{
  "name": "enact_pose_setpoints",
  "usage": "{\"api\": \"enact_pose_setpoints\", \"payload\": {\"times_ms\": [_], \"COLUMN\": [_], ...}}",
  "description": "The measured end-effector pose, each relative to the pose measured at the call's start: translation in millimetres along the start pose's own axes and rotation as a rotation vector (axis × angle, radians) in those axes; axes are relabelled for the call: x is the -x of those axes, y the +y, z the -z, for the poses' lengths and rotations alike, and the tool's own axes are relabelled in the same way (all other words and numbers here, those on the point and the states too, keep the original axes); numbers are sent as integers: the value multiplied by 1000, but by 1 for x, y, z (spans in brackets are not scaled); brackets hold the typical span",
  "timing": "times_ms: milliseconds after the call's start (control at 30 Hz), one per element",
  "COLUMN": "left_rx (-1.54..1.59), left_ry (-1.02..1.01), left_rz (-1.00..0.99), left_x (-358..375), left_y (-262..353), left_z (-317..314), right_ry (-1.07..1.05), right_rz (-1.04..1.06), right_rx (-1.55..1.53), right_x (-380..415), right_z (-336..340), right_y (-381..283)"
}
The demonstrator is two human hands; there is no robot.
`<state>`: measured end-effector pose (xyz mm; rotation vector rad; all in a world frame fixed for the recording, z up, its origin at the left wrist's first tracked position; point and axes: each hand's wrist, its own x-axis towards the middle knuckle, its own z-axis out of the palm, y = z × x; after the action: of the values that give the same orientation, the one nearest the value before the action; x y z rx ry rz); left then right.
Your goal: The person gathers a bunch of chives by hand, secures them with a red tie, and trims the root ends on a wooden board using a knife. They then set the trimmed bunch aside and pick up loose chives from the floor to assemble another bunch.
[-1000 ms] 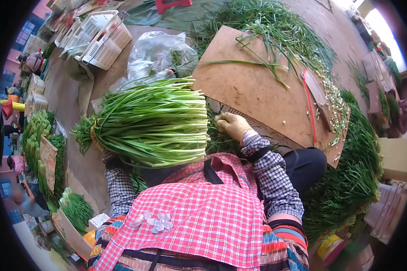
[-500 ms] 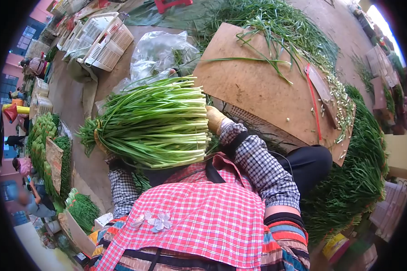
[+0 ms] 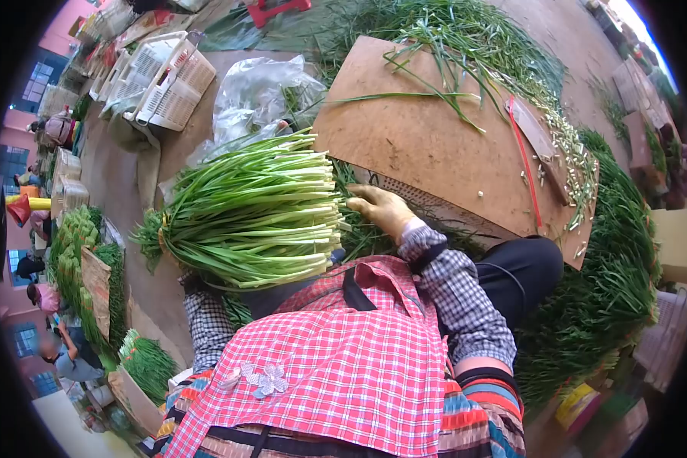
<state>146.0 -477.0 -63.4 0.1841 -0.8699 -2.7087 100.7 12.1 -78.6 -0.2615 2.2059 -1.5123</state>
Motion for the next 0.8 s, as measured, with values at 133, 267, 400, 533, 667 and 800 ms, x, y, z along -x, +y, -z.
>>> {"api": "enact_pose_setpoints", "payload": {"times_ms": [133,267,400,533,667,800], "left_rx": [0,-83,7,-63,-64,-69], "left_ry": [-30,247,84,143,135,122], "left_rz": [16,-66,-23,-99,-49,-22], "left_x": [-4,1,-5,-6,-4,-7], "left_y": [-2,-9,-1,-3,-2,-1], "left_z": [3,-15,4,-5,5,10], "right_ry": [-92,-230,-151,-363,-559,-604], "right_rz": [681,13,-59,283,168,86], "right_rx": [421,31,-738,-691,-1096,-1304], "right_x": [-63,-66,-79,-78,-61,-48], "right_z": [-20,-28,-45,-51,-49,-40], "right_y": [25,-28,-2,-6,-45,-62]}}
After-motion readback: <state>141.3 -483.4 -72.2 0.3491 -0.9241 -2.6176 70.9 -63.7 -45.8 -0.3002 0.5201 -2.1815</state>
